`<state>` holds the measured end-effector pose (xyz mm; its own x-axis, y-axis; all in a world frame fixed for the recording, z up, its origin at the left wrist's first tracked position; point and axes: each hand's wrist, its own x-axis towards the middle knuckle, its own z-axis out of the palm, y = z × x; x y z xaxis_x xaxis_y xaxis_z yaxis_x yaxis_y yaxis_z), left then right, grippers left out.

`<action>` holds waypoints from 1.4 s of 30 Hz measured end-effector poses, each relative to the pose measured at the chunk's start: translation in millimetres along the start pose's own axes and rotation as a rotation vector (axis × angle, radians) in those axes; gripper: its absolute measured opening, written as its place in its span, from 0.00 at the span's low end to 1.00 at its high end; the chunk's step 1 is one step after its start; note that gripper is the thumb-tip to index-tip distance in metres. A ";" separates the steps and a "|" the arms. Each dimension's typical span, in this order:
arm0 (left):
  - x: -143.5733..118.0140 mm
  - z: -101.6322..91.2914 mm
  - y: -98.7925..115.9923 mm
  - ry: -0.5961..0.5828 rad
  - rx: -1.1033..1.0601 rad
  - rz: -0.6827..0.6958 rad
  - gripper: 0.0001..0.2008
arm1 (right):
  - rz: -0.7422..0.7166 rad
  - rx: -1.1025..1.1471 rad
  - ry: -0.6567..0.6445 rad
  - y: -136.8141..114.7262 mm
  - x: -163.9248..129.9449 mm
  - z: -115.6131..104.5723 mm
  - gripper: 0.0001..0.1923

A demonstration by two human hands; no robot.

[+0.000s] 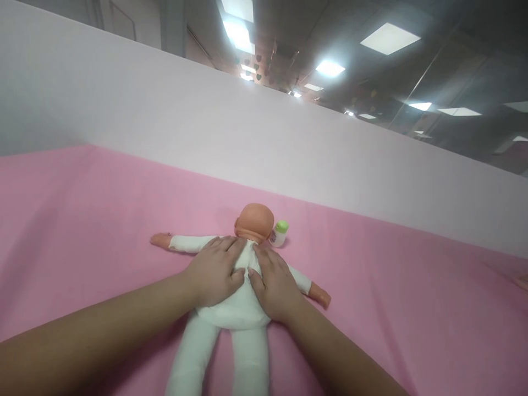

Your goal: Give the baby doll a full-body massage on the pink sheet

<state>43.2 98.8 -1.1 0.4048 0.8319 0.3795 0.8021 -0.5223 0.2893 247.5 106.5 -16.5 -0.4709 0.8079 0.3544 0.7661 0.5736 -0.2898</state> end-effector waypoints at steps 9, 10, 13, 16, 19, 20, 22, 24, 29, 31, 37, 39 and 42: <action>2.4 5.4 -1.6 0.013 -0.016 -0.015 0.25 | -0.038 -0.023 -0.008 6.0 2.7 -2.2 0.27; 1.9 5.6 -1.4 0.021 -0.022 -0.016 0.25 | -0.041 -0.035 -0.010 6.4 2.6 -2.3 0.27; -0.6 3.1 0.8 0.060 -0.036 -0.037 0.24 | -0.053 -0.080 -0.017 7.3 2.1 -2.0 0.27; -3.5 -3.3 3.0 0.105 -0.024 -0.100 0.19 | -0.065 -0.122 -0.002 9.7 1.4 0.9 0.27; -5.8 -8.9 1.8 0.116 -0.005 -0.140 0.16 | -0.060 -0.137 0.032 12.3 0.1 4.3 0.26; -6.5 -9.6 0.6 0.112 -0.011 -0.136 0.16 | -0.054 -0.137 0.038 12.4 -0.5 4.7 0.25; -7.5 -9.1 -2.3 0.102 -0.044 -0.122 0.16 | -0.035 -0.133 0.038 10.6 -1.6 4.1 0.24; -8.1 -6.9 -4.8 0.102 -0.081 -0.119 0.18 | 0.000 -0.132 0.025 6.9 -2.0 1.8 0.23; -8.3 -3.8 -5.7 0.098 -0.109 -0.113 0.18 | 0.115 -0.157 -0.059 0.0 2.0 -3.1 0.18; -8.1 -3.6 -3.9 0.100 -0.115 -0.123 0.17 | 0.135 -0.165 -0.078 0.7 4.4 -2.4 0.17; -8.0 -2.9 11.1 0.127 -0.140 -0.218 0.15 | 0.094 -0.071 -0.090 3.7 12.1 -2.1 0.14; -8.1 -4.2 17.4 0.127 -0.124 -0.252 0.16 | 0.054 -0.025 -0.094 2.8 15.8 -4.0 0.14; -8.4 -6.1 22.8 0.131 -0.092 -0.284 0.16 | 0.009 0.026 -0.095 1.4 21.1 -5.7 0.14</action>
<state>55.4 78.7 7.7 0.1059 0.9188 0.3803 0.8295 -0.2925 0.4758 241.2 123.6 -4.4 -0.5041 0.8218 0.2656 0.7598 0.5682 -0.3161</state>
